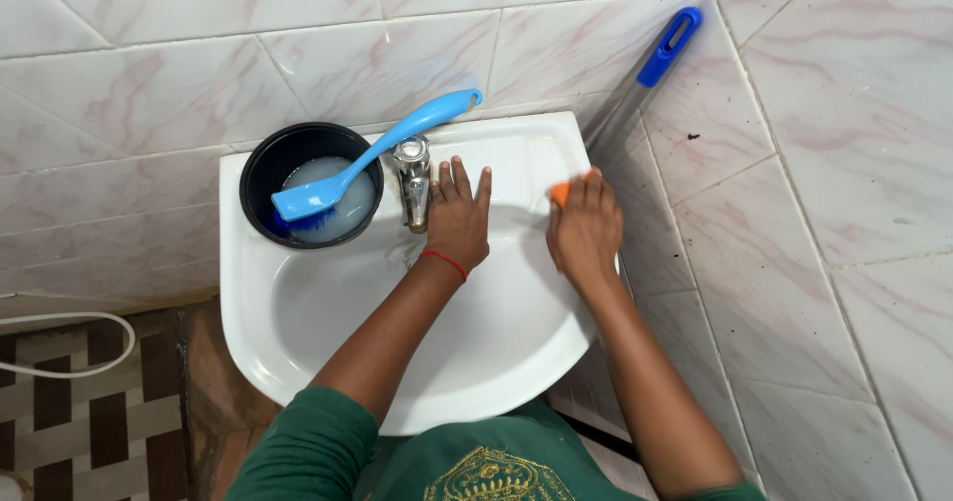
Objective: The person cleans a white bathroom sink using an orange cloth. They wipe the basin, faucet, and surrounding surfaces while a black bowl containing a blue scrub brush sits in the sink.
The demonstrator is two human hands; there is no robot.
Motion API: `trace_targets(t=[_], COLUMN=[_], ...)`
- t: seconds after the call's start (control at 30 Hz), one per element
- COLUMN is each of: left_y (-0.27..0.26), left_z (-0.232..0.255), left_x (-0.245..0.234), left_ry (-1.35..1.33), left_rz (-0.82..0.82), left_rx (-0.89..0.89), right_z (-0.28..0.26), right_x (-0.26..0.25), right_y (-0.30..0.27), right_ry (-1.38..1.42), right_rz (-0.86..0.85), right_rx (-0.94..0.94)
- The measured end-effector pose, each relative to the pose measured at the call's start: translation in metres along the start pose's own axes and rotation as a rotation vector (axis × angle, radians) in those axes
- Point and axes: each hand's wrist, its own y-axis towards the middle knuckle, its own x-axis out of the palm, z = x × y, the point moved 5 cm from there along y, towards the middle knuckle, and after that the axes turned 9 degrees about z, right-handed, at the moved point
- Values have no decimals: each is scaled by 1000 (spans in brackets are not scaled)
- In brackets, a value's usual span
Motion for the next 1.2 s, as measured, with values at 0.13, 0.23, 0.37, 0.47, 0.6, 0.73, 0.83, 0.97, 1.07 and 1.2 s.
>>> trace_targets(t=[0.13, 0.23, 0.37, 0.47, 0.6, 0.73, 0.83, 0.97, 1.07, 1.2], left_y=[1, 1, 2, 1, -2, -2, -3, -5, -5, -4], left_z=[2, 2, 3, 3, 3, 2, 3, 4, 4, 3], left_x=[2, 0, -2, -4, -6, -4, -3, -3, -2, -5], left_ry=[25, 58, 115, 119, 114, 153, 178, 245, 220, 210], left_rz=[-7, -13, -27, -95, -85, -61, -56, -13, -9, -32], left_rx=[6, 17, 39, 26, 28, 41, 52, 66, 62, 55], right_z=[-2, -2, -4, -9, -8, -12, -17, -18, -14, -14], right_x=[-13, 5, 45, 50, 14, -33, -38, -14, 9, 10], right_y=[-15, 2, 54, 65, 24, -51, -59, -16, 29, 40], right_ry=[-48, -33, -45, 18, 82, 40, -17, 39, 116, 144], right_rz=[10, 53, 132, 127, 88, 35, 24, 49, -22, -55], right_rx=[19, -10, -107, -139, -147, -109, -98, -121, -143, -207])
